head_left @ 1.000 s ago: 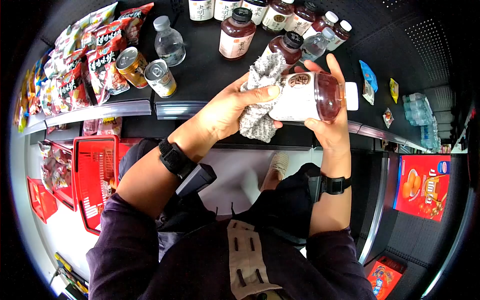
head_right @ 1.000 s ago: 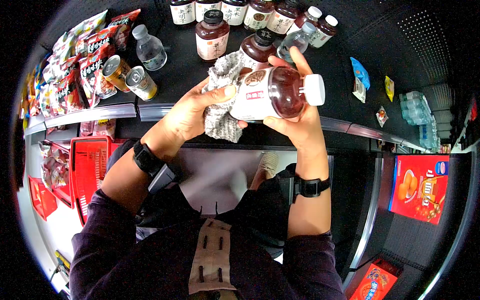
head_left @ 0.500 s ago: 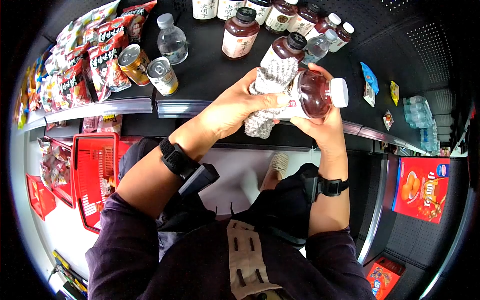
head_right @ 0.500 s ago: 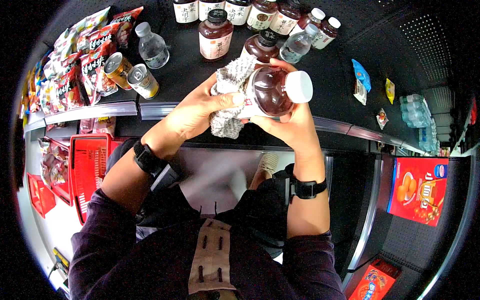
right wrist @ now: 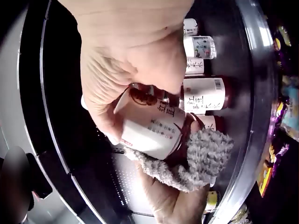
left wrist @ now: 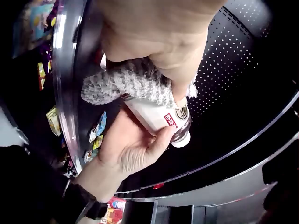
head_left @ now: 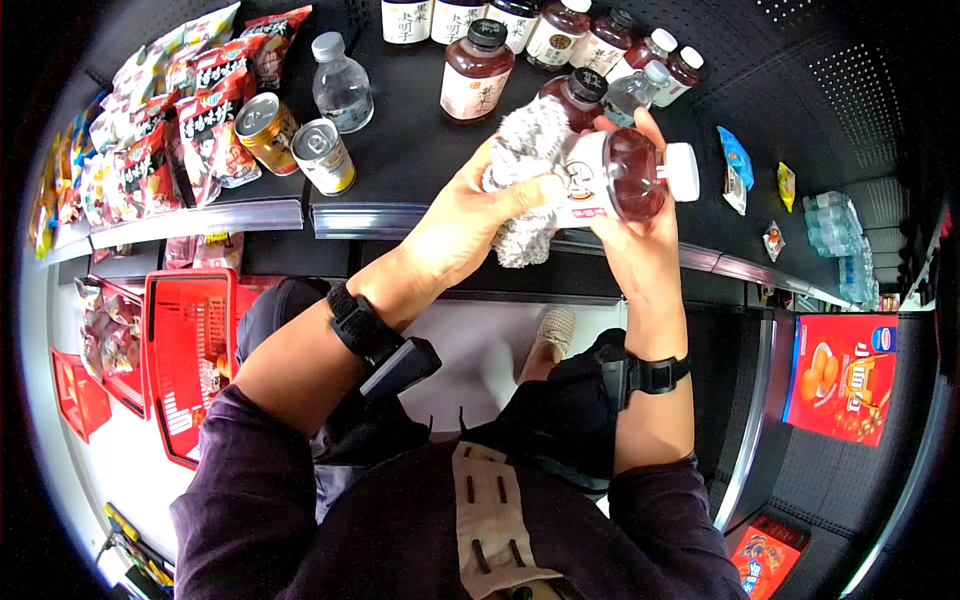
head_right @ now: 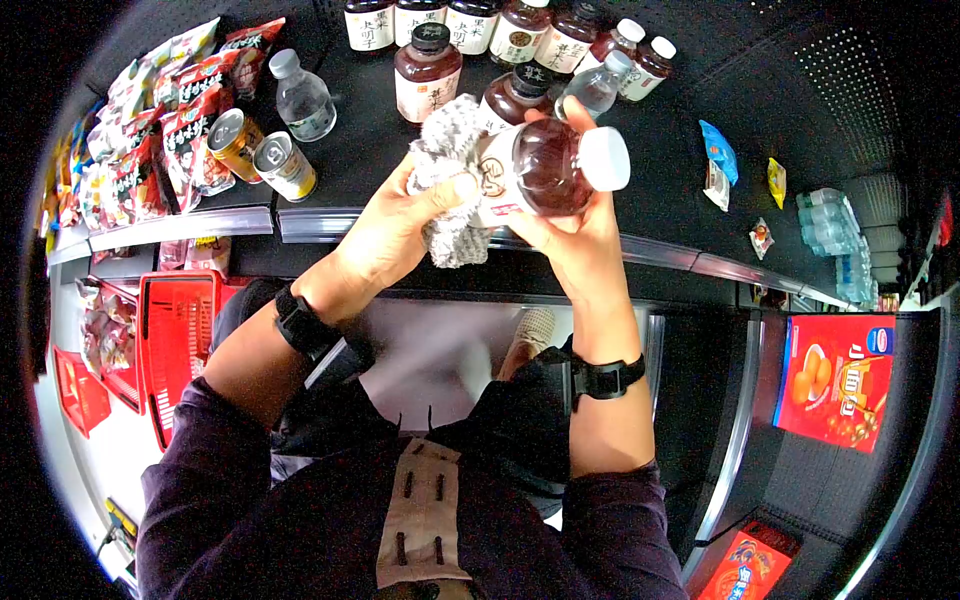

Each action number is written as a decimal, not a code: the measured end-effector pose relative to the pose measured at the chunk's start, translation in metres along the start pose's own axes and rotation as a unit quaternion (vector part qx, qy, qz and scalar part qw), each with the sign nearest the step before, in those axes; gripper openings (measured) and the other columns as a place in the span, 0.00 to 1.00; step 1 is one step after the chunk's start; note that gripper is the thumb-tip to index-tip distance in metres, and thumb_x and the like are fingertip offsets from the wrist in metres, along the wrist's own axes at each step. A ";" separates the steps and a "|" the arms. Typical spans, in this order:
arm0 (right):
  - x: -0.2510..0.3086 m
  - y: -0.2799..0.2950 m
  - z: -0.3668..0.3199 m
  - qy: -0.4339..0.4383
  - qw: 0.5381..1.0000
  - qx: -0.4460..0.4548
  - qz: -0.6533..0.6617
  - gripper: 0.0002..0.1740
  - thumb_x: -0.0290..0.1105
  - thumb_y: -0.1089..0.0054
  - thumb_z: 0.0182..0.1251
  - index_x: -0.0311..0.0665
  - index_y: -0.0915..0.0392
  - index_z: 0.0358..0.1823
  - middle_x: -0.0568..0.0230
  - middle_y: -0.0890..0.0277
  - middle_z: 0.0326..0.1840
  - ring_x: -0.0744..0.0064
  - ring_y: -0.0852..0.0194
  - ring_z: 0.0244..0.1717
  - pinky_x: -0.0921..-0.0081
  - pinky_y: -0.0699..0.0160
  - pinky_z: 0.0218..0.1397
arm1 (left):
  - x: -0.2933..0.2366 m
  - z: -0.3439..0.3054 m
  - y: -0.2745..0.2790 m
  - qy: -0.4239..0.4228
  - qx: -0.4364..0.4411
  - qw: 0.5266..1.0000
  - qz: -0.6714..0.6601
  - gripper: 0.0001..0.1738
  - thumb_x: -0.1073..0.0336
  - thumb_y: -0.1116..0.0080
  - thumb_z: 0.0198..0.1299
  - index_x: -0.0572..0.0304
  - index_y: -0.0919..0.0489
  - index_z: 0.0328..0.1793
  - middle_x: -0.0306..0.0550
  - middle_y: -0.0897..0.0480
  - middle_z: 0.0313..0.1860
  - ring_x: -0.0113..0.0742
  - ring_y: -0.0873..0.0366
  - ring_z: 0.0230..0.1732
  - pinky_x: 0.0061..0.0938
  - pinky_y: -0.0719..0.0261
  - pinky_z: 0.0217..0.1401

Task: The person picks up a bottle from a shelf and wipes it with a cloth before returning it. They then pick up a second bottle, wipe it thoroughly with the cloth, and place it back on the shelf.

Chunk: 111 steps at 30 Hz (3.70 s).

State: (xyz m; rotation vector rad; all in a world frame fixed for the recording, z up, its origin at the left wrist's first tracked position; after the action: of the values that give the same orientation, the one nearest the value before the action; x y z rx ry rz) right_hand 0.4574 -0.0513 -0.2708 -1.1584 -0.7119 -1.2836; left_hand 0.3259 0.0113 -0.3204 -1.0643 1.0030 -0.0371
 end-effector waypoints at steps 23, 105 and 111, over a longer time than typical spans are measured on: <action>-0.017 0.054 -0.012 0.062 0.998 -0.030 0.005 0.48 0.35 0.44 0.62 0.31 0.53 0.82 0.43 0.48 0.82 0.47 0.50 0.82 0.49 0.57 0.84 | 0.003 0.003 -0.037 0.079 0.097 0.978 -0.170 0.31 0.65 0.26 0.59 0.58 0.25 0.68 0.43 0.16 0.58 0.36 0.19 0.60 0.34 0.22 0.67; 0.000 0.007 -0.003 -0.009 0.993 -0.064 0.099 0.47 0.32 0.25 0.52 0.35 0.39 0.74 0.51 0.26 0.66 0.57 0.23 0.65 0.60 0.26 0.71 | 0.009 0.009 0.009 0.088 -0.038 0.993 -0.065 0.32 0.45 0.59 0.79 0.66 0.29 0.72 0.51 0.22 0.68 0.41 0.26 0.70 0.39 0.33 0.77; -0.031 -0.012 -0.007 -0.008 0.980 0.037 -0.196 0.41 0.29 0.22 0.48 0.33 0.31 0.66 0.56 0.23 0.62 0.65 0.21 0.61 0.68 0.23 0.63 | -0.030 -0.008 -0.033 -0.059 0.118 0.970 0.204 0.38 0.48 0.51 0.77 0.67 0.43 0.82 0.51 0.31 0.75 0.39 0.36 0.77 0.35 0.42 0.80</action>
State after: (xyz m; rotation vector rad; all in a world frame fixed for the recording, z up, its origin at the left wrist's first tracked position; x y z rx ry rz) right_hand 0.4379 -0.0457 -0.2985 -0.9987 -1.0272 -1.5604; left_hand 0.3171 0.0023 -0.2767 -0.6230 1.0623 0.2356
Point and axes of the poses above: each hand's wrist, its own z-axis towards the middle knuckle, its own y-axis out of the back of the hand, x = y × z, the point moved 7 cm from there along z, towards the middle knuckle
